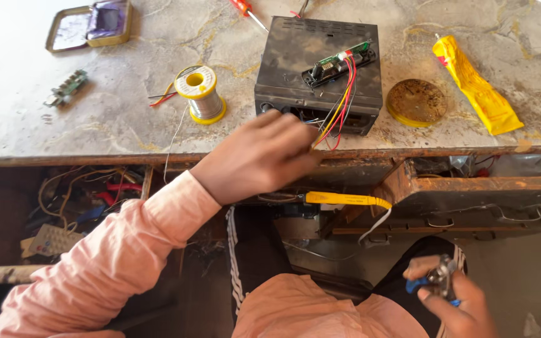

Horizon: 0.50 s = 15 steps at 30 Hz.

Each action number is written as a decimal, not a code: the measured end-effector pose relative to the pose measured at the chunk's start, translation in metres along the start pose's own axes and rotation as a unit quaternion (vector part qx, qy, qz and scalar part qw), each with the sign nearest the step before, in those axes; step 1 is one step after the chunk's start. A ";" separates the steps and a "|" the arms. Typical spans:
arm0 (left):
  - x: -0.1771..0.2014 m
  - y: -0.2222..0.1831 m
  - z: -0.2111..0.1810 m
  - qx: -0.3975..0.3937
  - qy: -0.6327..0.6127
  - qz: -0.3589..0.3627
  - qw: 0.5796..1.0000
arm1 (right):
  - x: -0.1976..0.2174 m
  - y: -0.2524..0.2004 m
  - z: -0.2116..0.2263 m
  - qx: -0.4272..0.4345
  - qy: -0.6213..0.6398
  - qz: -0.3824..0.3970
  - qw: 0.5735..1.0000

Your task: The person works on wires connected to an electronic unit, using pliers to strip insulation and twisting wire ends together by hand.

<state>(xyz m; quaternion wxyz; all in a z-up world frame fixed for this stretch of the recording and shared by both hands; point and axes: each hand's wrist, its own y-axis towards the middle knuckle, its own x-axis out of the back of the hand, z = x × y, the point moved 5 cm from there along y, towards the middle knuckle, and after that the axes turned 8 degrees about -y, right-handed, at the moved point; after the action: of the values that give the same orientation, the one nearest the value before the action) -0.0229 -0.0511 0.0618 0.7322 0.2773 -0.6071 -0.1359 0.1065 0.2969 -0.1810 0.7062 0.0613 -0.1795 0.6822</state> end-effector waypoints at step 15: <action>-0.031 0.051 0.088 0.294 -0.711 -0.260 0.583 | -0.011 0.092 0.366 0.442 -0.253 -0.127 0.851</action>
<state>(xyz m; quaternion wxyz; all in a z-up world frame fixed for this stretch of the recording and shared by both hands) -0.1211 -0.0147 0.0756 -0.1215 0.4379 -0.8427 -0.2888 -0.0459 0.1712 0.1405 0.6149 0.5601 -0.0221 0.5548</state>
